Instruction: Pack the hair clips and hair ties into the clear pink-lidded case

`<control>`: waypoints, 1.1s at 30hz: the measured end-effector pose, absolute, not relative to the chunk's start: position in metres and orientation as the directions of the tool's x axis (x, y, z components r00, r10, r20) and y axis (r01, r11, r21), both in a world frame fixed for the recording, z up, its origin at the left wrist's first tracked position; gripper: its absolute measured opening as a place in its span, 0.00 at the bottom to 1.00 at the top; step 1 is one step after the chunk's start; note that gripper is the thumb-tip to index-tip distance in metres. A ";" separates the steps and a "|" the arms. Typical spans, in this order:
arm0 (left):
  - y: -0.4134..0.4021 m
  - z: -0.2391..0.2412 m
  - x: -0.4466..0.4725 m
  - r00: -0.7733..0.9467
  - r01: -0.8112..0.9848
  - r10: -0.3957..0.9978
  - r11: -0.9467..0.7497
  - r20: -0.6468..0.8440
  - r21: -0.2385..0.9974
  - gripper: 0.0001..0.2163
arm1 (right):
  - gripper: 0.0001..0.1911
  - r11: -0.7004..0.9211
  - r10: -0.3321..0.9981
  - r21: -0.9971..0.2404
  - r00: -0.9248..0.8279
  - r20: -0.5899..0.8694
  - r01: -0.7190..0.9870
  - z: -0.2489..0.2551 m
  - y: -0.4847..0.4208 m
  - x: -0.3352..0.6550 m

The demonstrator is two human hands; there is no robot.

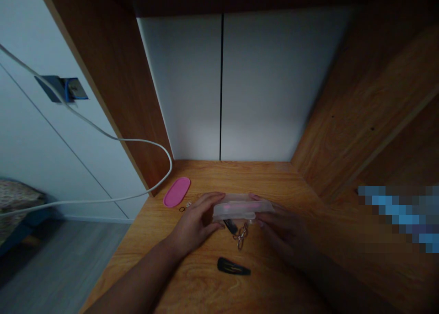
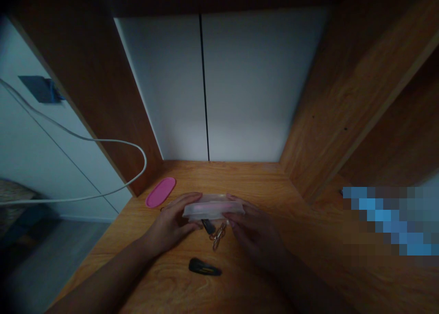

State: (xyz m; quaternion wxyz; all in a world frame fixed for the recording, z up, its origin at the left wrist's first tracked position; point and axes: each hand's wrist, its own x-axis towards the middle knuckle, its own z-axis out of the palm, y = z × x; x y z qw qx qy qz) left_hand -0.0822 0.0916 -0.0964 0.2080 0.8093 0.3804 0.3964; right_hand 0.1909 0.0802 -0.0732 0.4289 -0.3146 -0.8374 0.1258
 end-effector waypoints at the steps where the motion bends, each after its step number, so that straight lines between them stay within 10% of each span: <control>1: 0.092 -0.096 -0.082 0.393 0.447 0.780 -0.625 0.487 0.640 0.31 | 0.19 0.779 0.624 -0.477 -0.436 0.649 0.406 -0.073 0.080 0.191; 20: 0.090 -0.096 -0.081 0.358 0.421 0.717 -0.696 0.598 0.582 0.29 | 0.19 0.876 0.456 -0.286 -0.476 0.752 0.387 -0.070 0.081 0.192; 33: 0.086 -0.089 -0.082 0.344 0.552 0.777 -0.622 0.528 0.555 0.28 | 0.26 0.740 0.653 -0.455 -0.366 0.663 0.496 -0.083 0.081 0.193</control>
